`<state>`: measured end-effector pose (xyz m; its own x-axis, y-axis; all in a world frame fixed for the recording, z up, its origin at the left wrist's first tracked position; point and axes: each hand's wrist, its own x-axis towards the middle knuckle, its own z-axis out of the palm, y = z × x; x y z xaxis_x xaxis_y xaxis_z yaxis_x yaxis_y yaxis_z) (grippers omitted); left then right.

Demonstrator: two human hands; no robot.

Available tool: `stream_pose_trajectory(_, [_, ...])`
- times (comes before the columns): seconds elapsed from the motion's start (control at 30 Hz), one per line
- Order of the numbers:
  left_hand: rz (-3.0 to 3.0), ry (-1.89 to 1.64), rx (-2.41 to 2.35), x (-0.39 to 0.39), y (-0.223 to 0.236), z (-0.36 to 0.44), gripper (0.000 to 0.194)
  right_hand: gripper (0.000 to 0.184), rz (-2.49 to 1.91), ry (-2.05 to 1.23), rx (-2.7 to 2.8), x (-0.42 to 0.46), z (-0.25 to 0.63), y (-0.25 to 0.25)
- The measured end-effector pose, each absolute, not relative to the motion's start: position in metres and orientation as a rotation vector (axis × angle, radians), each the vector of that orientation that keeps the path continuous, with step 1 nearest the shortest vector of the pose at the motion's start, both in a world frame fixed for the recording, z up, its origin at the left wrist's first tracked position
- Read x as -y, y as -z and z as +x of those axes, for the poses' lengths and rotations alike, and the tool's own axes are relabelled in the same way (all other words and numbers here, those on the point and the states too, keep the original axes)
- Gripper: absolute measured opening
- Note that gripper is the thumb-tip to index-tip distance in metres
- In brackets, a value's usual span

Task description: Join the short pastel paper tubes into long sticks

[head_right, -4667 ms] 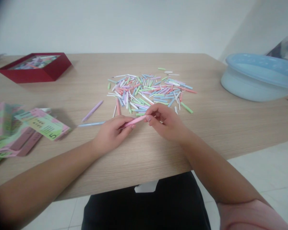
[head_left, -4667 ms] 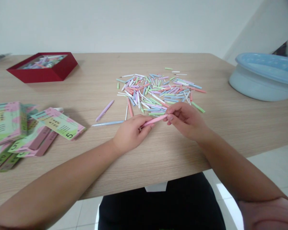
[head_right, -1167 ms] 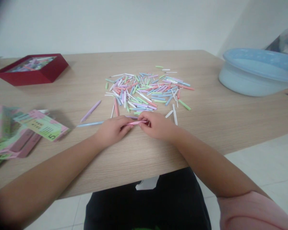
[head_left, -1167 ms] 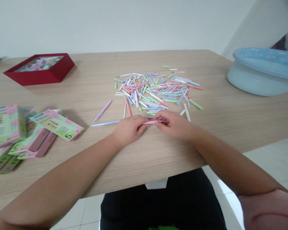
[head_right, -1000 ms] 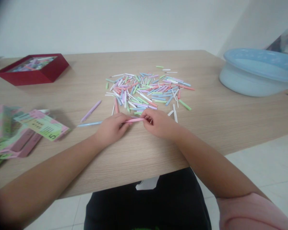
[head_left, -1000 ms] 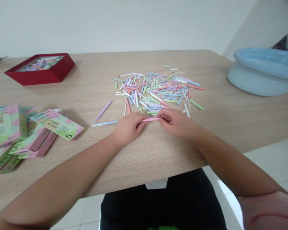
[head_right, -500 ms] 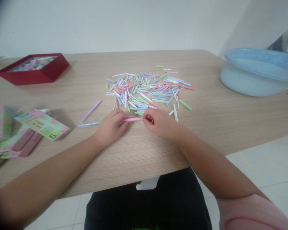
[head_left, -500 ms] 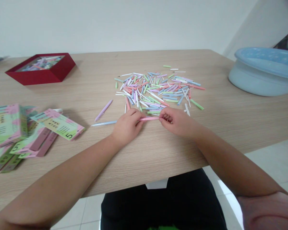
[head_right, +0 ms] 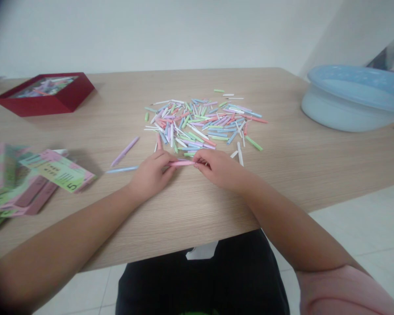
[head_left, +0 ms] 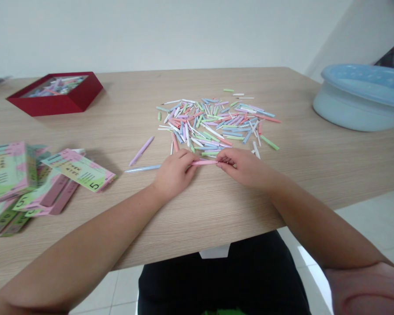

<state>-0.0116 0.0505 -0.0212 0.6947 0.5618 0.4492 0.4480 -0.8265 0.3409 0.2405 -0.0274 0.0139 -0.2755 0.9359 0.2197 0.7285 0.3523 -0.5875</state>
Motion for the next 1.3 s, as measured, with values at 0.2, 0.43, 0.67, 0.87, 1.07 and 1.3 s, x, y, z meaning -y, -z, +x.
stream_pose_trajectory(0.2, [2.671, -0.815, -0.785, -0.049, 0.021, -0.011, 0.015, 0.014, -1.388, -0.452, 2.127, 0.027, 0.243, -0.014])
stream_pose_trajectory(0.43, [2.673, -0.794, -0.744, -0.049, 0.022, -0.011, 0.014, 0.018, -1.374, -0.444, 2.153, 0.028, 0.244, -0.015])
stream_pose_trajectory(0.67, [2.668, -0.792, -0.761, -0.05, 0.022, -0.011, 0.013, 0.017, -1.358, -0.434, 2.167, 0.027, 0.244, -0.014])
stream_pose_trajectory(0.87, [2.668, -0.902, -0.768, -0.049, 0.021, -0.012, 0.012, 0.02, -1.35, -0.346, 2.124, 0.027, 0.246, -0.011])
stream_pose_trajectory(1.07, [2.654, -1.012, -0.75, -0.048, 0.017, -0.013, 0.01, 0.014, -1.325, -0.178, 2.137, 0.03, 0.246, -0.015])
stream_pose_trajectory(1.3, [2.602, -1.19, -0.751, -0.046, 0.016, -0.012, 0.007, 0.017, -1.219, 0.153, 1.998, 0.043, 0.251, -0.015])
